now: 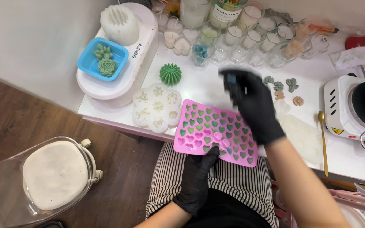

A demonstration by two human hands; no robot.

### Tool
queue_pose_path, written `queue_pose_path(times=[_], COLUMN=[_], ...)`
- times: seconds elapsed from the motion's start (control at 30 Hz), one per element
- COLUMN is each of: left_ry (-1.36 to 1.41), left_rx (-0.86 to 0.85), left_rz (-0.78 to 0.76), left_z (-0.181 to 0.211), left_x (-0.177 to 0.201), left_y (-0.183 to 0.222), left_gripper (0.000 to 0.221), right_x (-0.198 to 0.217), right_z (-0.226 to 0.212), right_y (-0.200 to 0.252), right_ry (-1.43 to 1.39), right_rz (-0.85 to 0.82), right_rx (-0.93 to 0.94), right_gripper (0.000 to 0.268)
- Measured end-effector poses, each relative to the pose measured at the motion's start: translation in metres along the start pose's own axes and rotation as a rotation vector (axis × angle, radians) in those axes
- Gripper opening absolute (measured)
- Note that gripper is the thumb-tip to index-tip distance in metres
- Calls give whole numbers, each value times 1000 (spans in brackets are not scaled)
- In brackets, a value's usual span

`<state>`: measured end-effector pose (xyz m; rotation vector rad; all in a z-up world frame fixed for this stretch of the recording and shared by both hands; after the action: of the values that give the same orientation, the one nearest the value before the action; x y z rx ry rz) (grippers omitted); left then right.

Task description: Demolding various wax shapes such as succulents and small hearts from silicone molds at a workbench.

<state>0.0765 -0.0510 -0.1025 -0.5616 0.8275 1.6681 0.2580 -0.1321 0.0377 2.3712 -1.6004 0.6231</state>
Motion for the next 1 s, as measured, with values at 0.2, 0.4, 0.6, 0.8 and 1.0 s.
queue_pose_path(times=[0.2,0.4,0.6,0.8,1.0], left_ry=[25,-66,-32,-180,-728], left_rx=[178,220,118,-67,-201], left_rz=[69,81,70,51,-31], left_z=[9,9,3,26,62], left_x=[6,12,12,9,-2], left_y=[3,-1,-1,2,-1], left_gripper=[48,43,33,39,31], right_x=[-17,-18,-24,-31,-38], right_z=[-64,-28,-15,-3,0], right_y=[-58,16,90,100,101], right_ry=[-3,-66,56,211,308], right_rz=[-145,-327,-364,-387,-417], right_rx=[146,138,268,377,403], right_gripper=[41,50,60,58,38])
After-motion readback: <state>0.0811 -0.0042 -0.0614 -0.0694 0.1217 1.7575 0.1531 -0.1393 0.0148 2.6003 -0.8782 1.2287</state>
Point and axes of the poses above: each hand's wrist, its own y-axis away from the middle knuckle, its own x-axis out of the back of the hand, z = x × y, the point moved 10 cm from there along -y, towards the middle knuckle, and after that the axes turned 6 degrees about -z, right-handed, at the moved point
